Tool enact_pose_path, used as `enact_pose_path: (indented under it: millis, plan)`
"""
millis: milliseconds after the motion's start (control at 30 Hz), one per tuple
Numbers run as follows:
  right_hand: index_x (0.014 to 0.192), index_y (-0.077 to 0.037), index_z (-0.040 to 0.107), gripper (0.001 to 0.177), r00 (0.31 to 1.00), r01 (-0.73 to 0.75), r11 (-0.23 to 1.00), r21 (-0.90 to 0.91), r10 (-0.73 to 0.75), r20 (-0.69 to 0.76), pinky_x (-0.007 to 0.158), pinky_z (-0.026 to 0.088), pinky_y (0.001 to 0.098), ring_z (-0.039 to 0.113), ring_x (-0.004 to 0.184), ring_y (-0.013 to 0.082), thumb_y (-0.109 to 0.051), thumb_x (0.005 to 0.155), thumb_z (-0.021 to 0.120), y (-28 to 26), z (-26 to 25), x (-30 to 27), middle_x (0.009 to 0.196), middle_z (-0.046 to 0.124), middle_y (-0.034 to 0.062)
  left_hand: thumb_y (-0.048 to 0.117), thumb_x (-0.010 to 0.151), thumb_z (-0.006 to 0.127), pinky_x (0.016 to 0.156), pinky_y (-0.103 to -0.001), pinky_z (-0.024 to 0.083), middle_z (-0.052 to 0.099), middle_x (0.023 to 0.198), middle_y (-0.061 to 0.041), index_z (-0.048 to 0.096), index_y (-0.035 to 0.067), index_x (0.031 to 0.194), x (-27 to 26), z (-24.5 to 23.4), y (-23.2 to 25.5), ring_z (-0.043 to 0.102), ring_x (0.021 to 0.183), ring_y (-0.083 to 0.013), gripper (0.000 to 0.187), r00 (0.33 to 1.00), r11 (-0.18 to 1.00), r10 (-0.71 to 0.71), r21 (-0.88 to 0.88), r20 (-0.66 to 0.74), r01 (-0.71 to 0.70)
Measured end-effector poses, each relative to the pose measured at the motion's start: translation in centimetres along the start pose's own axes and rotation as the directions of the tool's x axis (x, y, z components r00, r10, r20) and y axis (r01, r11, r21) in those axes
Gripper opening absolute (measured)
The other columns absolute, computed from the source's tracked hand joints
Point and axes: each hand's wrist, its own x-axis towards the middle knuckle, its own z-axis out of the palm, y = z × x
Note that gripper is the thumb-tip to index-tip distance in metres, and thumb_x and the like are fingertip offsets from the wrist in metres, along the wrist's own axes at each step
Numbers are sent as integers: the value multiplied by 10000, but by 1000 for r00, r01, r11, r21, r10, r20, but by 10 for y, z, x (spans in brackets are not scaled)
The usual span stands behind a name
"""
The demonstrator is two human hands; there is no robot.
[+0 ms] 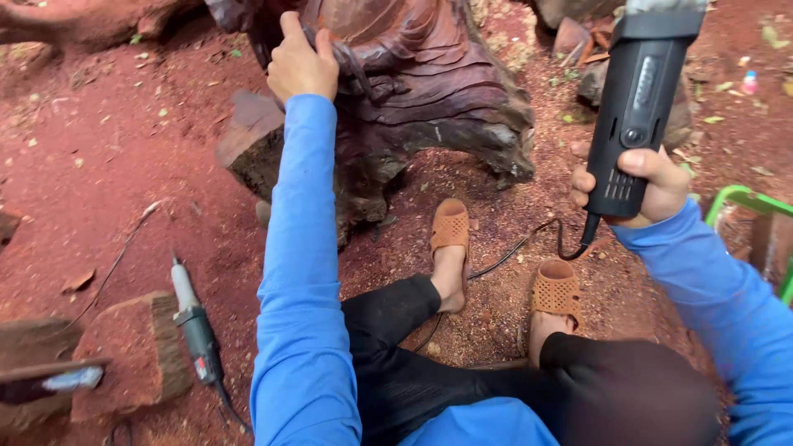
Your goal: Carving intricate details into a wooden statue using a power rotary tool in a workshop environment.
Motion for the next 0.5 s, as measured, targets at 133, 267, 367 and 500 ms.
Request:
enact_pose_path:
  millis: [133,267,367,500]
  plan:
    - [1419,16,519,525,994,-8,993,-117,-5,-111,690,627,445,719,848,327,-18,906,626,-23,46,-6,1203,671,291,491,933,698,602,-583,562,772,836,-141,517,233,1240,-6,3,-1,722,686,-451,440,999,1000,8,10,-31,-8]
    - [1406,-7,483,547,971,-6,964,-266,-58,-232,600,650,405,720,788,298,-8,879,633,-24,64,-16,1126,689,238,209,891,765,962,-436,546,622,1248,-141,519,124,1356,-38,-33,42,644,1120,-322,532,980,933,91,-330,-177,-146]
    - [1440,-14,381,704,960,31,916,-400,-139,-242,532,669,360,729,696,251,-22,814,703,5,27,-21,1085,681,204,206,873,722,813,-353,530,622,1092,-75,587,124,1151,-97,-59,111,606,964,-206,320,983,742,157,-644,-99,-184]
    - [1218,-125,608,698,812,-9,727,-687,-395,-429,675,628,402,658,869,186,-67,578,882,106,-10,-42,1125,697,72,420,955,698,745,-418,631,744,1108,-86,735,137,1123,-193,48,164,739,947,-246,332,746,130,426,-850,513,511]
